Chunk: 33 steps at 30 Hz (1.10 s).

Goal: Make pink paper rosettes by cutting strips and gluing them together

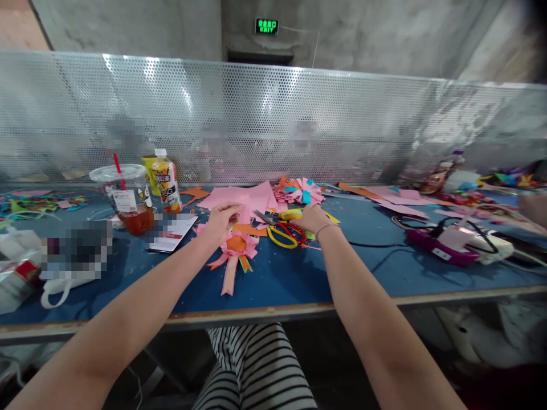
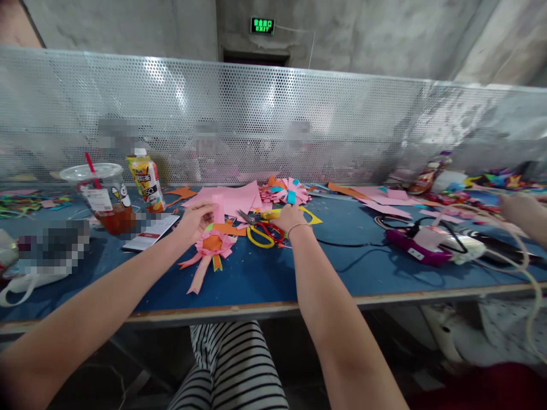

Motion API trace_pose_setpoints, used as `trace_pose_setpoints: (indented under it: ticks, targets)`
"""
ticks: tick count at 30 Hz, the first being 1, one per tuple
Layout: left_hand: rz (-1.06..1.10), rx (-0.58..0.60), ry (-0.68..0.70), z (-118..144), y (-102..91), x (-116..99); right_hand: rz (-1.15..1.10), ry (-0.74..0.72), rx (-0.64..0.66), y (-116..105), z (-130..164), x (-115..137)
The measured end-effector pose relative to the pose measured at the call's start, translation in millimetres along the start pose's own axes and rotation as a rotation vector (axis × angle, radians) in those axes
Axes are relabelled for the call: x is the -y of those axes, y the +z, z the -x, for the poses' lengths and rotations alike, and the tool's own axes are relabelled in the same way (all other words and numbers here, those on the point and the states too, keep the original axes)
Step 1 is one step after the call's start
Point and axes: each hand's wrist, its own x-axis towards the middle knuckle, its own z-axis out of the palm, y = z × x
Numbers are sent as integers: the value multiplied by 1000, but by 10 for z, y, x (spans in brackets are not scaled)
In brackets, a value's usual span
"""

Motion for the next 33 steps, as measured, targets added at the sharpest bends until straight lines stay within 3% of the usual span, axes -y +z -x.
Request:
trace_pose_setpoints:
  ticks: [2, 6, 12, 16, 21, 24, 33]
  targets:
    - [41, 9, -19, -1, 9, -1, -57, -106, -63, -74, 16, 183]
    - [100, 34, -51, -8, 5, 10, -425, -510, -150, -171, 84, 628]
    - [77, 65, -26, 26, 9, -2, -679, -681, -106, -126, 239, 980]
    - [76, 80, -43, 76, 39, -20, -771, -613, -136, -127, 261, 1073]
    - [92, 110, -53, 103, 63, -34, -1008, -300, -138, -103, 226, 1129]
    - [83, 121, -54, 116, 76, -41, -1127, -185, -94, -89, 213, 1142]
    - [13, 160, 4, 125, 89, -20, -1436, -67, 49, 8, 169, 1134]
